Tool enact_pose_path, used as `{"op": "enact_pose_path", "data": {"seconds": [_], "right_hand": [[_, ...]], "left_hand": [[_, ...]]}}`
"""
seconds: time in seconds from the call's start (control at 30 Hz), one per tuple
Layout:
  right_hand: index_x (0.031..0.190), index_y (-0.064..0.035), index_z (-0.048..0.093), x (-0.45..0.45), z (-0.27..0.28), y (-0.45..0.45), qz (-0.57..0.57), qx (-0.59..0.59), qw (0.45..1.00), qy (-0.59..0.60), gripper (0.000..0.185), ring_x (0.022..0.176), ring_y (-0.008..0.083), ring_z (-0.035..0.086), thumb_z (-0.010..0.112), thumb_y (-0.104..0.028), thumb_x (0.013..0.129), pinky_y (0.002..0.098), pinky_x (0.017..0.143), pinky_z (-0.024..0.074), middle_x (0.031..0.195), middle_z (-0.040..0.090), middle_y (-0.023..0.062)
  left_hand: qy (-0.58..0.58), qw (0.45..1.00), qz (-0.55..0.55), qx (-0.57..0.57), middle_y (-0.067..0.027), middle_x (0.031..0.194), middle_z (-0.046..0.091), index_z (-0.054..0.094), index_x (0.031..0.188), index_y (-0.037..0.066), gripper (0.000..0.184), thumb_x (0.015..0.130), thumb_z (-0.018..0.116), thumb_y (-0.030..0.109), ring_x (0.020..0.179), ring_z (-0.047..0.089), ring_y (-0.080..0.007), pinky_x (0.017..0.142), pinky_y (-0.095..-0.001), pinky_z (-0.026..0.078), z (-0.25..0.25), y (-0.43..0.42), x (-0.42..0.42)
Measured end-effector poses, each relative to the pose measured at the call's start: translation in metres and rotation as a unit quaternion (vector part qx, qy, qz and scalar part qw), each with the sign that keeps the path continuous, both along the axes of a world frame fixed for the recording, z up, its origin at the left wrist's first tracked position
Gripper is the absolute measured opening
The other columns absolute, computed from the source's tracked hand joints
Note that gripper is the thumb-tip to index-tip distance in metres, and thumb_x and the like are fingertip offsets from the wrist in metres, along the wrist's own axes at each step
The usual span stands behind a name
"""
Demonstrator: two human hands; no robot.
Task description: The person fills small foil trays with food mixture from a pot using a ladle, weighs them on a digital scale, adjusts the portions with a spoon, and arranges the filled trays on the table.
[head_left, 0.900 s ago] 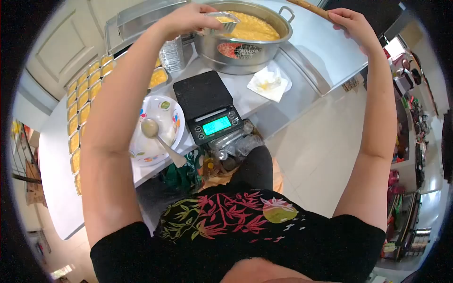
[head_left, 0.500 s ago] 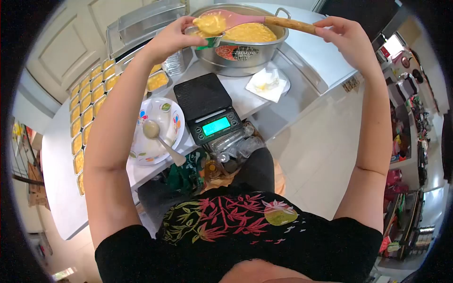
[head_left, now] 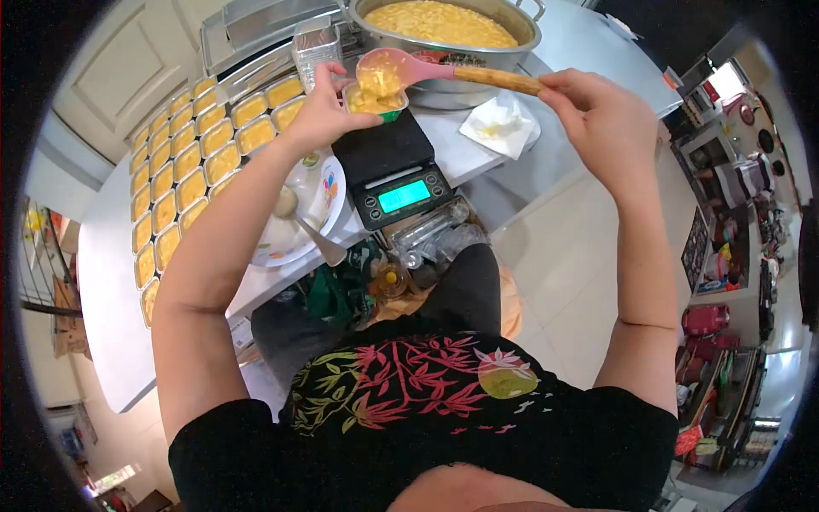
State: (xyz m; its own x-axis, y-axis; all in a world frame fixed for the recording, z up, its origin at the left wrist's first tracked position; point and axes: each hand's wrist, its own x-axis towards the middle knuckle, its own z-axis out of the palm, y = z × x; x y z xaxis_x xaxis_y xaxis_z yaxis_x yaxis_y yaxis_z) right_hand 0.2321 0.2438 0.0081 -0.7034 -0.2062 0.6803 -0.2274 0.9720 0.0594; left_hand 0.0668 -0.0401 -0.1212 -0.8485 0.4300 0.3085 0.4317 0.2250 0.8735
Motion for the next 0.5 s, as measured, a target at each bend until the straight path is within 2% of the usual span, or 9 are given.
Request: {"op": "enact_pose_path", "data": {"seconds": [0.13, 0.23, 0.33, 0.43, 0.5], "right_hand": [[0.085, -0.0191, 0.07, 0.0, -0.016, 0.001, 0.002, -0.014, 1.0, -0.003, 0.013, 0.058, 0.023, 0.061, 0.065, -0.03, 0.08, 0.0342, 0.052, 0.0456, 0.067, 0.064, 0.0022], [0.085, -0.0194, 0.07, 0.001, -0.019, -0.003, -0.018, -0.002, 0.999, -0.03, 0.012, 0.058, 0.0231, 0.061, 0.065, -0.029, 0.08, 0.0341, 0.052, 0.0457, 0.067, 0.064, 0.002], [0.086, -0.0197, 0.07, 0.0, -0.024, -0.006, -0.017, -0.036, 0.998, -0.051, 0.012, 0.059, 0.0229, 0.061, 0.064, -0.029, 0.081, 0.0341, 0.052, 0.046, 0.067, 0.064, 0.0016], [0.087, -0.0201, 0.07, 0.0, -0.028, -0.005, -0.028, -0.031, 0.997, -0.066, 0.013, 0.062, 0.0222, 0.062, 0.064, -0.029, 0.081, 0.0339, 0.054, 0.0466, 0.069, 0.066, 0.0011], [0.088, -0.0207, 0.07, 0.0, -0.029, -0.005, -0.032, -0.042, 0.995, -0.08, 0.013, 0.063, 0.0221, 0.063, 0.064, -0.03, 0.081, 0.0343, 0.055, 0.047, 0.071, 0.066, 0.001]], "left_hand": [[0.047, 0.997, 0.039, -0.044, -0.0256, 0.119, 0.049, 0.025, 0.122, 0.0, 0.094, 0.057, 0.086, 0.028, 0.113, 0.049, -0.0293, 0.097, -0.0373, 0.038, -0.014, 0.004, 0.003], [0.033, 0.994, 0.041, -0.098, -0.0262, 0.122, 0.049, 0.026, 0.122, 0.001, 0.096, 0.055, 0.086, 0.031, 0.112, 0.051, -0.0311, 0.097, -0.0381, 0.039, -0.02, 0.001, 0.004], [-0.009, 0.987, 0.033, -0.155, -0.0252, 0.127, 0.048, 0.023, 0.128, 0.003, 0.105, 0.05, 0.087, 0.034, 0.107, 0.055, -0.0316, 0.095, -0.0377, 0.041, -0.022, -0.002, 0.001], [0.039, 0.959, 0.048, -0.275, -0.0217, 0.13, 0.048, 0.021, 0.135, 0.01, 0.112, 0.049, 0.087, 0.034, 0.102, 0.058, -0.0321, 0.092, -0.0381, 0.043, 0.0, -0.01, 0.017], [0.058, 0.958, 0.036, -0.279, -0.02, 0.129, 0.049, 0.019, 0.138, 0.014, 0.115, 0.048, 0.087, 0.034, 0.104, 0.057, -0.0332, 0.092, -0.0386, 0.043, 0.012, -0.021, 0.022]]}}
